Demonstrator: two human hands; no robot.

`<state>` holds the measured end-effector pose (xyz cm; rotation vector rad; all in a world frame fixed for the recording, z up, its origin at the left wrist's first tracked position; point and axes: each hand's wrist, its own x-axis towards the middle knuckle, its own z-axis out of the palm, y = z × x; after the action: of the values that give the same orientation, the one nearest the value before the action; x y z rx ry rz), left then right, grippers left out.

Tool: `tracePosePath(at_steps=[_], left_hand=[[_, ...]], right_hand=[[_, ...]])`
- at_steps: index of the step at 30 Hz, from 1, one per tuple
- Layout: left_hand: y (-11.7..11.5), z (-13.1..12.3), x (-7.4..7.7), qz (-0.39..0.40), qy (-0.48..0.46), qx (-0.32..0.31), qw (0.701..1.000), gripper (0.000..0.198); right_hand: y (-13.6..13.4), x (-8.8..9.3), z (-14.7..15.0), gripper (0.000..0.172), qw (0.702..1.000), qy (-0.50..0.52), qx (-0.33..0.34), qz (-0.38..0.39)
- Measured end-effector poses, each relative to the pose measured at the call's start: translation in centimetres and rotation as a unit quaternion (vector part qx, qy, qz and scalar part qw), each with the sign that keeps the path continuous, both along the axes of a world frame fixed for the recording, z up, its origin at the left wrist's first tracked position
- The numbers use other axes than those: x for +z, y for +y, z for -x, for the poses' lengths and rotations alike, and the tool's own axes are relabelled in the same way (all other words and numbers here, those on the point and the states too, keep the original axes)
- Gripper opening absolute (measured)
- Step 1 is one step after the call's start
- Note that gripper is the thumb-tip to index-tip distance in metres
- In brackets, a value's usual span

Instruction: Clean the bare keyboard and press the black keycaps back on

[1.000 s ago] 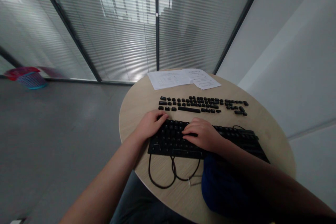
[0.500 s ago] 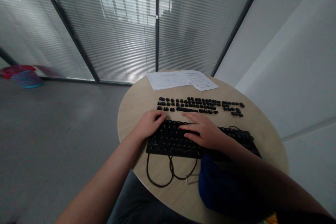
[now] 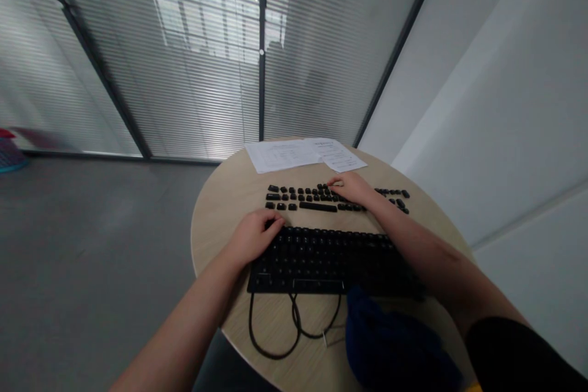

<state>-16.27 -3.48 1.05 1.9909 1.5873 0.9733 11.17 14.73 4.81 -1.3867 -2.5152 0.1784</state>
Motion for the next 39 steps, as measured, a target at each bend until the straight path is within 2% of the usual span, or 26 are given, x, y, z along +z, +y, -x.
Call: tracePosePath(at_steps=[7,12,15,18,22,25,28,33,39], left_hand=[[0.2,0.2,-0.1,0.004,0.001,-0.009,1.000,0.028],[0.2,0.3,0.1,0.005,-0.002,-0.014,1.000,0.030],[0.2,0.3,0.1,0.008,-0.003,-0.017,1.000,0.028],[0.3,0.2,0.0,0.014,-0.006,-0.019,1.000,0.028],[0.3,0.2,-0.1,0.021,-0.011,-0.017,1.000,0.026],[0.3,0.1,-0.1,0.020,-0.010,-0.012,1.000,0.027],[0.2,0.0,0.1,0.019,-0.011,-0.004,1.000,0.027],[0.1,0.0,0.1,0.023,-0.006,0.015,1.000,0.028],[0.2,0.1,0.0,0.036,0.002,0.020,0.999,0.029]], right_hand=[[3.6,-0.6,3.0,0.020,0.999,-0.015,0.015,0.050],[4.3,-1.3,3.8,0.018,0.998,-0.024,0.014,0.059],[4.1,-0.9,4.2,0.018,0.999,-0.016,0.000,0.046],[2.0,0.3,3.7,0.020,1.000,0.019,-0.004,0.020],[-4.6,1.5,1.3,0.017,0.992,0.113,0.052,-0.001],[-10.4,1.1,-0.6,0.010,0.980,0.141,0.129,0.057],[-14.2,-0.4,-1.4,0.007,0.967,0.145,0.186,0.093],[-15.3,-2.5,-0.8,0.005,0.968,0.124,0.217,0.011],[-15.7,-2.7,-0.2,0.009,0.962,0.091,0.251,-0.052]])
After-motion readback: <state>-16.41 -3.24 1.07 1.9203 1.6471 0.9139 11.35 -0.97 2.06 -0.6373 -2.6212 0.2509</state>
